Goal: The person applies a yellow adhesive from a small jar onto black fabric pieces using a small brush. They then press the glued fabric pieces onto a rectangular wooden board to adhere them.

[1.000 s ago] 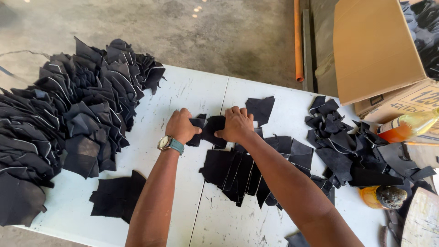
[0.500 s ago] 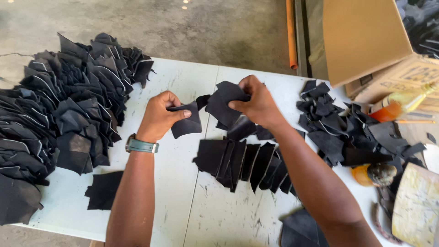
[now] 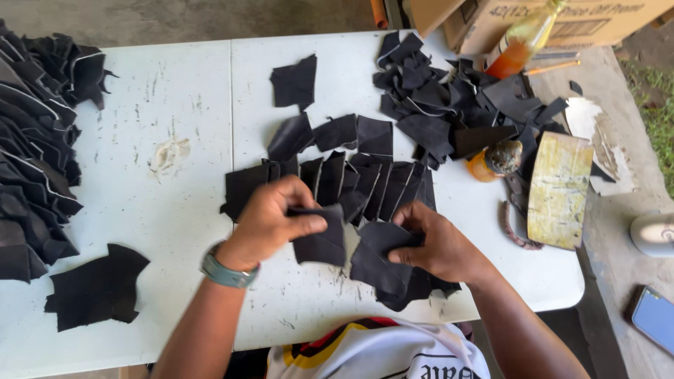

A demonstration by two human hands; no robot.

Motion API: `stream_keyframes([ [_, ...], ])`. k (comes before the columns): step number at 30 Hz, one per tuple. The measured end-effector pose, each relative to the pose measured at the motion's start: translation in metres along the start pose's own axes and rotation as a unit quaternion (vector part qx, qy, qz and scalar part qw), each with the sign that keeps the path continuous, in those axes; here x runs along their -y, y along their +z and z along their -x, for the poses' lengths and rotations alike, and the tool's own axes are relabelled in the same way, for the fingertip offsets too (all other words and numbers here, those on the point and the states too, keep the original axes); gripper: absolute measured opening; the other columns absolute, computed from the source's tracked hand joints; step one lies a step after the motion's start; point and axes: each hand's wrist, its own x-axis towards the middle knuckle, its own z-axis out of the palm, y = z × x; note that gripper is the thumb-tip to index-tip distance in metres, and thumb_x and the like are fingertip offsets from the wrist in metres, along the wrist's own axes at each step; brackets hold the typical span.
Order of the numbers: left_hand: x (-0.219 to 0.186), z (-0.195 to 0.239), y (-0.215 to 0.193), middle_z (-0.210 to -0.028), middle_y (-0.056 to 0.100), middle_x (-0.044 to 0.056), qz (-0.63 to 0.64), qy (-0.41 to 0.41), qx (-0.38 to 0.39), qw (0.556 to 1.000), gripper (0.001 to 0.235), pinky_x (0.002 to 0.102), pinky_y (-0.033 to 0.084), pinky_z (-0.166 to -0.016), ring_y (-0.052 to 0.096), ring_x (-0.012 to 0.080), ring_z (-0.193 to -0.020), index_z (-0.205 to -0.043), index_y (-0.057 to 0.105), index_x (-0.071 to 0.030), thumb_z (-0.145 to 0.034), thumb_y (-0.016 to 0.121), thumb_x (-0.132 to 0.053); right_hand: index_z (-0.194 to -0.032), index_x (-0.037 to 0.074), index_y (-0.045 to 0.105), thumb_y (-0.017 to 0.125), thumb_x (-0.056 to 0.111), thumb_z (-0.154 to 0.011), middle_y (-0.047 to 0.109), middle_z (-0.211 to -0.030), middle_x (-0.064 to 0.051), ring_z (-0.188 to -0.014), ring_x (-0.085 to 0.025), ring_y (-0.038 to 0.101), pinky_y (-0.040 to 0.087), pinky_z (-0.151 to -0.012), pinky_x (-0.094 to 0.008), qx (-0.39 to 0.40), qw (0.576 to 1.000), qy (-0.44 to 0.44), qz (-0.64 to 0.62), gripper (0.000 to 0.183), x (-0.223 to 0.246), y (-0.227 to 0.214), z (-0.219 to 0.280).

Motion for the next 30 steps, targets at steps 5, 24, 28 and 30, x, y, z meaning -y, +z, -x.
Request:
stream_keyframes([
  [5,0.059,0.013,0.066,-0.087,0.066,0.001,-0.037,-0.07,0.068,0.995,0.027,0.026,0.055,-0.074,0.065,0.0094,-0.083,-0.092,0.062,-0.006,-0.08,0.086,-0.011,-0.109,0.006,0.061,0.091,0.012,-0.067,0.076,-0.097,-0.01,-0.095,-0.018,0.073,0.055,-0.084,-0.033,-0.01,0.996,0.037,0.074,0.052,-0.027,0.004,0.022],
  [24,-0.02,-0.059,0.009,-0.098,0.074,0.013,-0.459,0.059,-0.196,0.865,0.026,0.044,0.056,-0.072,0.071,0.0327,-0.087,-0.099,0.069,-0.006,-0.089,0.078,-0.028,-0.111,0.004,0.074,0.083,0.021,-0.079,0.073,-0.099,-0.012,-0.086,-0.026,0.075,0.059,-0.076,-0.036,-0.148,0.939,-0.23,0.21,0.038,0.045,-0.01,-0.095],
  [28,0.0,-0.125,-0.047,-0.106,0.075,0.014,-0.422,0.037,-0.262,0.867,0.027,0.042,0.058,-0.081,0.072,0.0314,-0.097,-0.105,0.068,-0.005,-0.087,0.077,-0.024,-0.113,0.004,0.074,0.082,0.025,-0.081,0.077,-0.098,-0.012,-0.086,-0.024,0.077,0.06,-0.077,-0.034,-0.148,0.948,-0.202,0.197,0.04,0.059,-0.001,-0.178],
  [30,0.012,-0.148,-0.067,-0.111,0.073,0.015,-0.431,0.033,-0.263,0.862,0.032,0.043,0.057,-0.086,0.071,0.0325,-0.102,-0.11,0.067,-0.005,-0.086,0.078,-0.024,-0.117,0.005,0.073,0.079,0.027,-0.081,0.08,-0.098,-0.012,-0.088,-0.025,0.078,0.06,-0.081,-0.035,-0.133,0.961,-0.146,0.194,0.042,0.059,0.004,-0.215],
])
